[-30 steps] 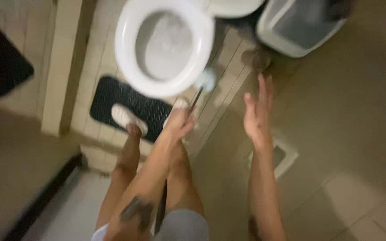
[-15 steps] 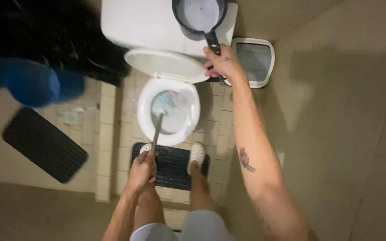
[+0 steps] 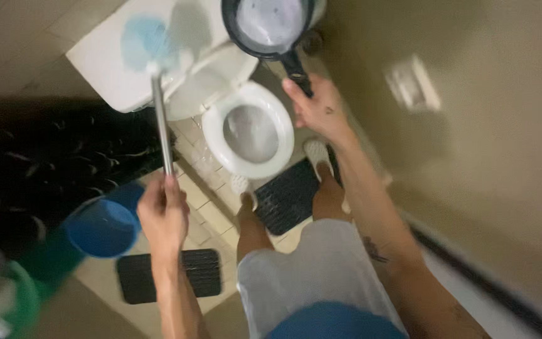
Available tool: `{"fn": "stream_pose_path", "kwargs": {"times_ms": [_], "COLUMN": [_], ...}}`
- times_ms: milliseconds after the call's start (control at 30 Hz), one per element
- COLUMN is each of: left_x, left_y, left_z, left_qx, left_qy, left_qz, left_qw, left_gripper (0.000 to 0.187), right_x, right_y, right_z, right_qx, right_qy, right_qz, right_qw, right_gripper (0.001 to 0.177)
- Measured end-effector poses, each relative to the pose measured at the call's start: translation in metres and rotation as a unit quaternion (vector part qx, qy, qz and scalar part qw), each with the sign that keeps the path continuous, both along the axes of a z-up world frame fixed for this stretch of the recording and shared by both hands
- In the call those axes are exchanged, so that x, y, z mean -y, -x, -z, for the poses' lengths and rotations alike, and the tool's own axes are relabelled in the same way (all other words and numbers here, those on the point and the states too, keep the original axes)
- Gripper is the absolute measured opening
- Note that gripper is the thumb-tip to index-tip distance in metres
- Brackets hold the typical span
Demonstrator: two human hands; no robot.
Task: The person cleans a toilet by scrubbing the interior of the bowl with a brush and wiping the exterior surfaces of the seat and lid with a separate brush dipped in soapy water.
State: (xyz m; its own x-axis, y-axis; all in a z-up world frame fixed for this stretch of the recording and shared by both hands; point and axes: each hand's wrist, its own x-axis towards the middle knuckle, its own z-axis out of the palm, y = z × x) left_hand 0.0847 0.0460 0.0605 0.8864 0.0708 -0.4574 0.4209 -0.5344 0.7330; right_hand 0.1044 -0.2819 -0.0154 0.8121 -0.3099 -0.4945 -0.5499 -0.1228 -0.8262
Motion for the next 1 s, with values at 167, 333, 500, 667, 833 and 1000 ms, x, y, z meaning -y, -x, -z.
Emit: {"fn": "stream_pose_path", "kwargs": {"times_ms": [167,333,500,667,833,1000], "left_x": [0.015,0.069,0.094,0.118,0.146,0.154], "left_y": [-0.047,-0.038,0.031,0.125,0.2,0.234], "left_z": [-0.074,-0.118,-0.147,-0.123,-0.081,-0.055], "left_qx": [0.044,0.095,0.103,0.17,0.201,0.247], "left_qy": [-0.127,-0.129,-0.205,-0.191,-0.229,-0.251], "left_qz": [0.278,0.445,0.512,0.584,0.636,0.631], "left_qw": [0.951,0.881,0.828,0.77,0.709,0.691], "left_gripper": [0.031,0.024,0.022,0.017,0.008,0.012], "right_x": [-0.037,-0.064,-0.072,-0.089,-0.106,-0.12], "right_y": [0.094,0.186,0.273,0.348,0.413,0.452], "right_z": [-0.051,-0.062,-0.062,-0.048,-0.04,-0.034], "right_qx": [-0.058,-0.076,-0.143,-0.057,-0.047,-0.035], "right_qy": [0.018,0.048,0.039,0.017,0.045,0.055], "right_qz": [0.101,0.178,0.198,0.267,0.277,0.3], "right_qw": [0.993,0.98,0.969,0.962,0.959,0.952], "right_gripper": [0.037,0.046,0.039,0.041,0.032,0.034]}}
